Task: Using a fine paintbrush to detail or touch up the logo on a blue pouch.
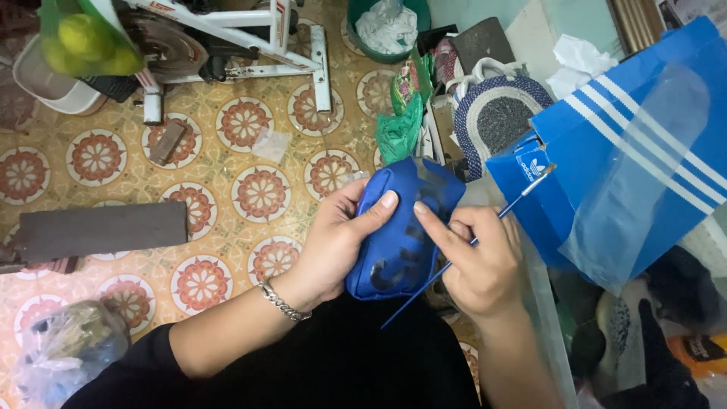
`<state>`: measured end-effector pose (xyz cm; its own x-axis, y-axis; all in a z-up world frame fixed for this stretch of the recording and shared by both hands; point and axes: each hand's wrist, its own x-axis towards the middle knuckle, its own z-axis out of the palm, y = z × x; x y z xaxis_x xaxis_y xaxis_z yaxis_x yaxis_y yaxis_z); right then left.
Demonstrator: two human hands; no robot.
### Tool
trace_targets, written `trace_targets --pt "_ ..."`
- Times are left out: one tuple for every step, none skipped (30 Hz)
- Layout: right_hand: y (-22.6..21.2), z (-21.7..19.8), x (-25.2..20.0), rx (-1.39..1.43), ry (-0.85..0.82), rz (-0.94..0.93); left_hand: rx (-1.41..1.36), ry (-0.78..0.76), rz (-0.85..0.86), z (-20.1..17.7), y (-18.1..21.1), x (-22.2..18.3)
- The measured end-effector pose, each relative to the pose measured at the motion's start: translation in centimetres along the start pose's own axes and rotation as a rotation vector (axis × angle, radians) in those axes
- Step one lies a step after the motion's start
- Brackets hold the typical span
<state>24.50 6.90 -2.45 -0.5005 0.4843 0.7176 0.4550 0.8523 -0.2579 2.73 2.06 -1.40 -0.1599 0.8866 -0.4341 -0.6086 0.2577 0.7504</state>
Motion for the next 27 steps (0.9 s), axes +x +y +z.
trace_targets --pt "-0.2 0.0 0.2 0.028 0.0 0.013 -0.001 0.008 0.007 -0.3 -0.3 0.2" --pt "-0.4 0.1 0.3 0.056 0.0 0.026 -0.001 0.017 0.014 -0.6 -0.7 0.4" --pt "-0.5 0.2 0.1 0.06 -0.001 0.022 -0.004 0.021 0.018 -0.5 -0.4 0.2" --pt "-0.7 0.3 -0.1 0.116 0.03 0.054 0.001 0.023 0.022 -0.4 -0.1 0.0" --pt "-0.8 0.3 -0.3 0.171 0.061 0.086 0.006 0.025 0.027 -0.3 0.2 -0.1" --pt "-0.8 0.3 -0.1 0.173 0.059 0.085 0.005 0.027 0.027 -0.2 0.3 -0.2" --pt "-0.8 0.3 0.2 0.161 0.063 0.1 0.0 0.029 0.028 -0.2 0.3 -0.3" --pt "-0.9 0.2 0.5 0.147 0.066 0.116 -0.005 0.03 0.027 -0.1 0.3 -0.4" --pt "-1.0 0.3 0.7 0.147 0.065 0.118 -0.005 0.03 0.025 -0.1 0.2 -0.5" --pt "-1.1 0.4 1.0 0.144 0.045 0.101 -0.007 0.029 0.026 -0.1 0.2 -0.4" --pt "-1.2 0.6 1.3 0.142 0.026 0.085 -0.008 0.029 0.026 -0.1 0.2 -0.4" --pt "-0.8 0.5 0.9 0.143 0.026 0.085 -0.007 0.029 0.027 -0.1 0.2 -0.5" --pt "-0.4 0.5 0.4 0.129 0.043 0.075 -0.009 0.022 0.019 -0.1 0.3 -0.5" --pt "0.0 0.4 0.0 0.117 0.059 0.065 -0.011 0.015 0.01 -0.2 0.3 -0.6" --pt "0.0 0.3 0.0 0.118 0.059 0.064 -0.011 0.017 0.011 -0.1 0.5 -0.7" --pt "0.0 0.1 0.0 0.109 0.061 0.073 -0.017 0.017 0.008 0.0 0.6 -0.8" --pt "-0.1 0.0 -0.1 0.099 0.063 0.081 -0.023 0.017 0.005 0.1 0.8 -0.9" --pt "-0.4 0.0 0.3 0.1 0.062 0.085 -0.022 0.018 0.002 0.0 0.6 -0.8" --pt "-0.8 0.0 0.6 0.1 0.045 0.061 -0.029 0.01 0.001 -0.1 0.5 -0.7" --pt "-1.0 0.1 1.0 0.101 0.029 0.037 -0.037 0.003 0.001 -0.1 0.4 -0.5" --pt "-0.6 0.1 0.3 0.102 0.028 0.038 -0.037 0.005 0.0 -0.2 0.1 -0.4" --pt "-0.2 0.2 -0.3 0.094 0.025 0.056 -0.043 -0.001 0.0 -0.4 0.0 -0.2" --pt "0.2 0.3 -1.0 0.086 0.022 0.075 -0.05 -0.006 -0.001 -0.5 -0.2 -0.1" --pt "0.2 0.3 -1.5 0.092 0.021 0.072 -0.05 0.0 0.002 -0.4 -0.1 -0.2" --pt "0.2 0.2 -2.0 0.175 0.083 0.173 -0.075 0.014 -0.017 -0.3 0.0 -0.3" --pt "0.1 0.2 -2.5 0.258 0.143 0.275 -0.098 0.029 -0.039 -0.3 0.1 -0.5" --pt "-0.2 -0.3 -2.4 0.265 0.141 0.275 -0.098 0.036 -0.037 -0.4 0.2 -0.4"
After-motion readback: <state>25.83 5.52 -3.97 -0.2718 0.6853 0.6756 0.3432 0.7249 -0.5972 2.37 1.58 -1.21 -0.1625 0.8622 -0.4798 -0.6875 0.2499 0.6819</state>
